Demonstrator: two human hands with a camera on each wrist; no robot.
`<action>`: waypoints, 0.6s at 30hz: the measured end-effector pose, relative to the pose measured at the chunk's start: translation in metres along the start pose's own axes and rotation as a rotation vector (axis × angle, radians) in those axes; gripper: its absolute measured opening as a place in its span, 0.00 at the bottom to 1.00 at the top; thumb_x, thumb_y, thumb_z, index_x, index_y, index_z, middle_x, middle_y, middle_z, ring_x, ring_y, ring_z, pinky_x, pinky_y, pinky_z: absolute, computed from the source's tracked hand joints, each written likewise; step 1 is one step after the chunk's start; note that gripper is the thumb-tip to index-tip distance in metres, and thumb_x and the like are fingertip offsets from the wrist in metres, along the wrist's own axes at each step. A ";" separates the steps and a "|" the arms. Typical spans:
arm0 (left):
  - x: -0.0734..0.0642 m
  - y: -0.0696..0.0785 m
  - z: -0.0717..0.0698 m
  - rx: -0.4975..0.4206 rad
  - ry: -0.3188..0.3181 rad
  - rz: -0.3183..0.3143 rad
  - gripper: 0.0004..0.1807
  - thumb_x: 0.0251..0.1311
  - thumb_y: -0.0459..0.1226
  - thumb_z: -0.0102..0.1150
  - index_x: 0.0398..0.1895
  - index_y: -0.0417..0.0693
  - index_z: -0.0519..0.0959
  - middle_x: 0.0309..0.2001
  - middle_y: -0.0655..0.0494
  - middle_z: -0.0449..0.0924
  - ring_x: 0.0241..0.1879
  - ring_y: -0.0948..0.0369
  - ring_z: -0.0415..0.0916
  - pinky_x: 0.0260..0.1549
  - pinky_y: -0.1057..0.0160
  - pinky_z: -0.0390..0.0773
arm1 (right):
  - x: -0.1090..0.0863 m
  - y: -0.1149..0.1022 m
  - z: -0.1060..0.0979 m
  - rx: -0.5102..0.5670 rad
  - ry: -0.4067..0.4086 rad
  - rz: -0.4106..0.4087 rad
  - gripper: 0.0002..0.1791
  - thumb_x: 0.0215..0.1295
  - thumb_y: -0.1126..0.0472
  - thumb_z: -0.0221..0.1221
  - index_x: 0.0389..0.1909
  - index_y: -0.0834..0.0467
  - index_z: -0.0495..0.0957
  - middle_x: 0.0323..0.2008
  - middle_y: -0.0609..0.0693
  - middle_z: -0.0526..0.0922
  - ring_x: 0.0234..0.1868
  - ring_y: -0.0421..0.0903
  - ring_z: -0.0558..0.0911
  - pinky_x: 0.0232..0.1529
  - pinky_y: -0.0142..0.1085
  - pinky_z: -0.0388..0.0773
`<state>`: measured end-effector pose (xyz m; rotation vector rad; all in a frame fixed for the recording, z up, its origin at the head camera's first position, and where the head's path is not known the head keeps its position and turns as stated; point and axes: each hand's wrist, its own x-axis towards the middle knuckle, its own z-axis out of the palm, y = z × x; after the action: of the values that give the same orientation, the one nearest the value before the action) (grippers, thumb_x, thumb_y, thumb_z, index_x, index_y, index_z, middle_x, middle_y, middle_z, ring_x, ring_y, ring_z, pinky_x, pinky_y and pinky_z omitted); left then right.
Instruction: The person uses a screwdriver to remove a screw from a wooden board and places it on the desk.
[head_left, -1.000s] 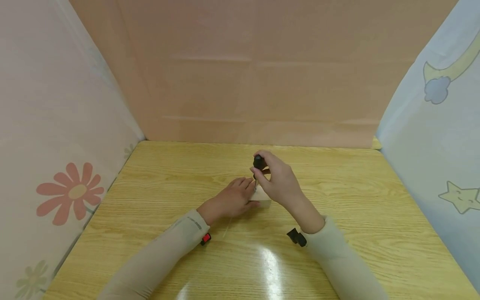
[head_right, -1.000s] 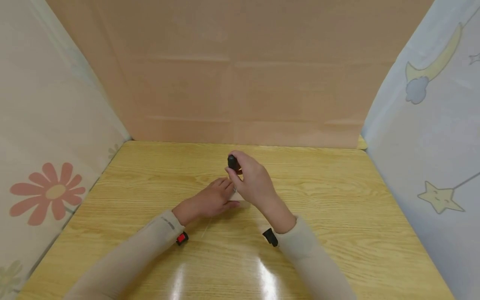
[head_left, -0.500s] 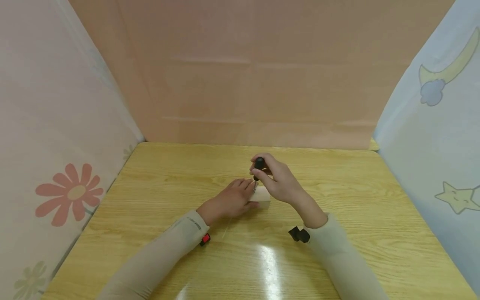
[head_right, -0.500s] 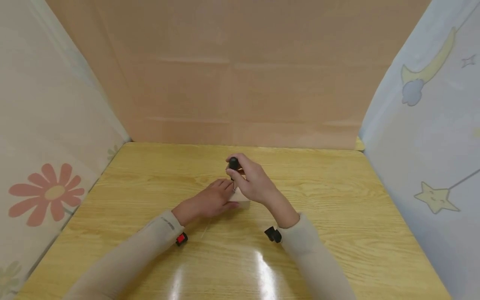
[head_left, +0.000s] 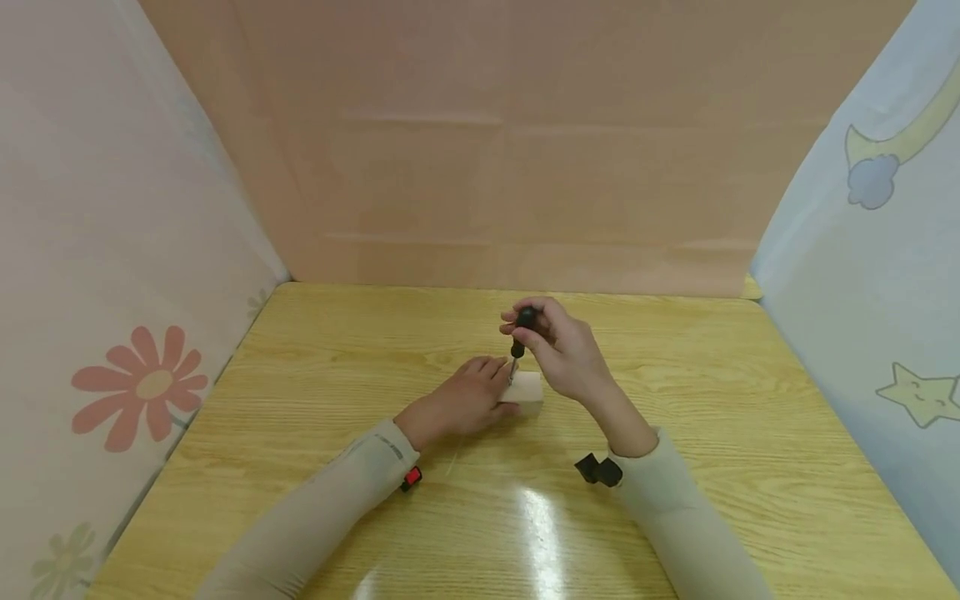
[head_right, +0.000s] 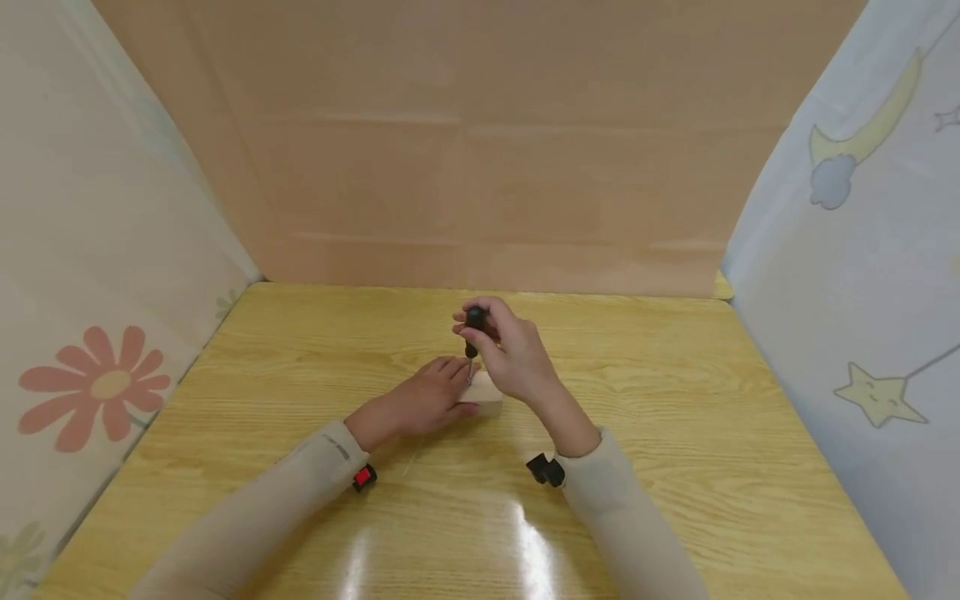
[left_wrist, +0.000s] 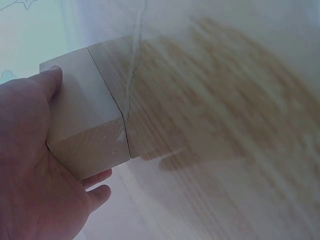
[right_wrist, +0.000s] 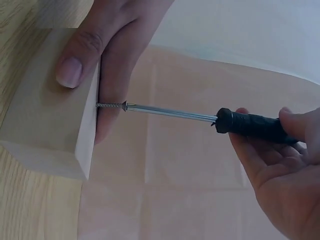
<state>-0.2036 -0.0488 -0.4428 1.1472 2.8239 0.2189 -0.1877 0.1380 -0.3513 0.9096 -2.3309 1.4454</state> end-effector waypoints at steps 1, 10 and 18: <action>0.000 0.000 0.000 0.004 0.002 0.004 0.42 0.74 0.59 0.46 0.79 0.40 0.56 0.74 0.46 0.62 0.73 0.48 0.59 0.74 0.50 0.56 | 0.000 0.000 0.000 0.030 -0.013 0.019 0.15 0.73 0.68 0.57 0.57 0.65 0.73 0.49 0.55 0.86 0.49 0.48 0.87 0.49 0.30 0.82; -0.002 -0.001 0.000 0.037 0.022 0.031 0.40 0.75 0.57 0.46 0.78 0.39 0.57 0.73 0.47 0.63 0.72 0.50 0.60 0.74 0.52 0.57 | -0.002 0.000 0.010 0.049 0.077 0.158 0.13 0.66 0.62 0.67 0.48 0.62 0.79 0.41 0.53 0.87 0.42 0.45 0.87 0.45 0.32 0.84; -0.001 -0.001 0.000 0.006 0.009 0.011 0.41 0.75 0.58 0.46 0.79 0.41 0.56 0.74 0.47 0.62 0.72 0.50 0.60 0.74 0.52 0.58 | 0.002 0.000 0.002 0.221 0.011 0.207 0.10 0.72 0.62 0.62 0.49 0.61 0.81 0.46 0.54 0.88 0.49 0.45 0.87 0.51 0.34 0.82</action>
<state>-0.2038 -0.0505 -0.4431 1.1666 2.8282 0.2176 -0.1890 0.1351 -0.3511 0.7253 -2.3483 1.8147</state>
